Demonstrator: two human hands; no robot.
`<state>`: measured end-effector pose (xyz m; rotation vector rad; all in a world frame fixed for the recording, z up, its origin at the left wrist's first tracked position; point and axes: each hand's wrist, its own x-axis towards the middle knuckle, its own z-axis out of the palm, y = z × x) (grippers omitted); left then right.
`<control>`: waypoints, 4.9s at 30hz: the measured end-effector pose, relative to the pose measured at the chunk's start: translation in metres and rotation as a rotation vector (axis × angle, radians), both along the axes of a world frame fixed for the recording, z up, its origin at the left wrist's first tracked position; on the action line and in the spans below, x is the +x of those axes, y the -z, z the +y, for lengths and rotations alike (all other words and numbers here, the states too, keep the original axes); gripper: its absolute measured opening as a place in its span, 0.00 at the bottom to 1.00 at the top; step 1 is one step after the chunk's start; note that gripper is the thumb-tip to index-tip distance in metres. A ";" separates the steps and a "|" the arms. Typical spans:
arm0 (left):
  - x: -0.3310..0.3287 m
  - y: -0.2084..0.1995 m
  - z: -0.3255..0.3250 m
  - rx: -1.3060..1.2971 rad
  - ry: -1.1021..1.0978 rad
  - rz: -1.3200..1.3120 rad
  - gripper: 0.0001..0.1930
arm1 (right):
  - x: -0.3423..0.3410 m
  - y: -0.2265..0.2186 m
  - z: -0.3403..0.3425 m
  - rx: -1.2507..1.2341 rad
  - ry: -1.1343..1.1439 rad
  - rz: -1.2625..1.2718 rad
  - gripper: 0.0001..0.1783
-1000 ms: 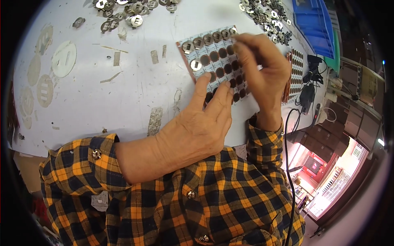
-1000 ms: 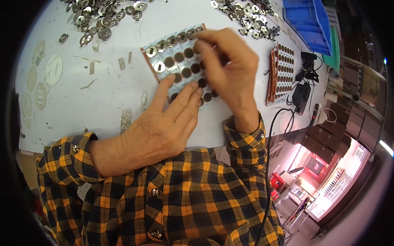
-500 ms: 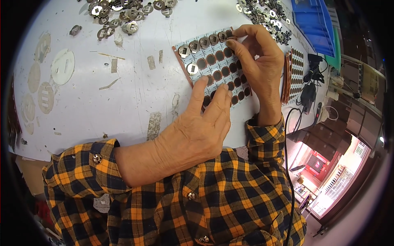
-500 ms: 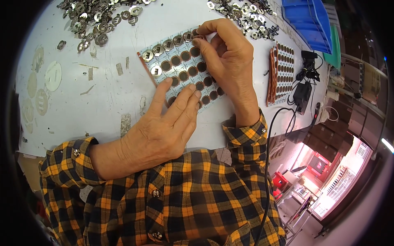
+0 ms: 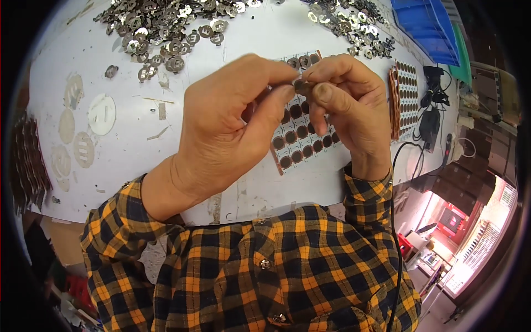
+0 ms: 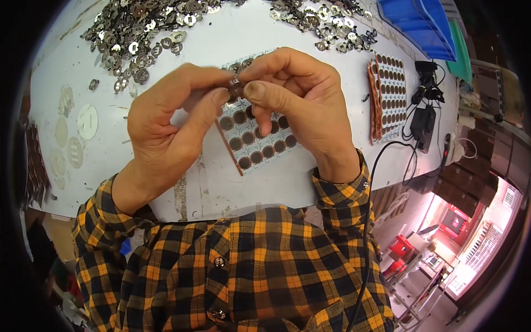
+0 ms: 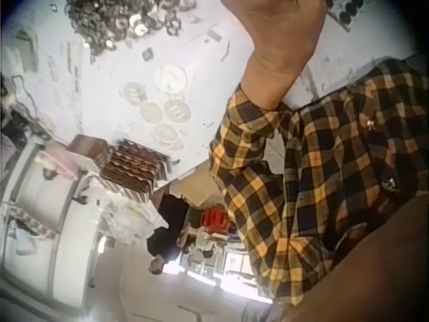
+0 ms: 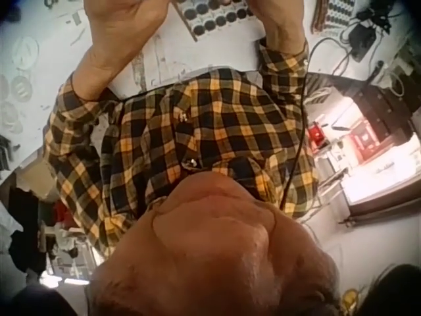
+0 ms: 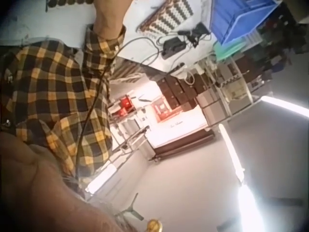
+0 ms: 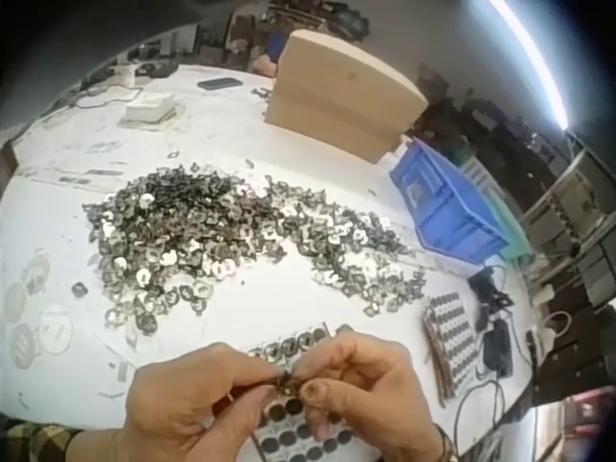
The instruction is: Manual assembly of small circular metal components into a grid-like template on a workbench.
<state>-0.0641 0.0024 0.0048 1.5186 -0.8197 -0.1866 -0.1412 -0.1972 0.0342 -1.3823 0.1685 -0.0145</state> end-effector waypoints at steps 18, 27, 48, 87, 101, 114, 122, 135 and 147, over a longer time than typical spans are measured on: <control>0.005 -0.003 -0.004 -0.133 0.299 0.218 0.01 | 0.001 0.014 -0.013 0.380 -0.160 0.085 0.08; 0.002 -0.015 0.004 -0.068 0.194 0.236 0.04 | 0.000 0.001 0.014 0.250 0.008 0.043 0.12; -0.005 -0.009 0.000 0.029 0.172 0.172 0.03 | -0.008 0.004 0.014 0.092 0.082 -0.061 0.03; -0.040 0.003 -0.005 0.404 0.337 -0.840 0.20 | 0.016 0.024 -0.036 -0.625 0.086 -0.075 0.07; -0.043 0.001 -0.005 0.411 0.327 -0.759 0.19 | 0.012 0.028 -0.036 -0.878 0.106 -0.078 0.06; -0.043 -0.001 -0.005 0.444 0.341 -0.735 0.18 | 0.009 0.025 -0.033 -0.975 0.202 -0.160 0.08; -0.042 0.000 -0.004 0.453 0.351 -0.740 0.20 | 0.002 0.025 -0.059 -0.876 0.290 -0.033 0.07; -0.023 -0.018 0.001 0.027 0.067 -0.417 0.24 | -0.003 -0.001 -0.026 -0.228 0.204 0.006 0.08; -0.003 -0.018 0.007 -0.108 0.201 0.688 0.09 | -0.005 -0.007 0.007 0.058 -0.069 0.067 0.11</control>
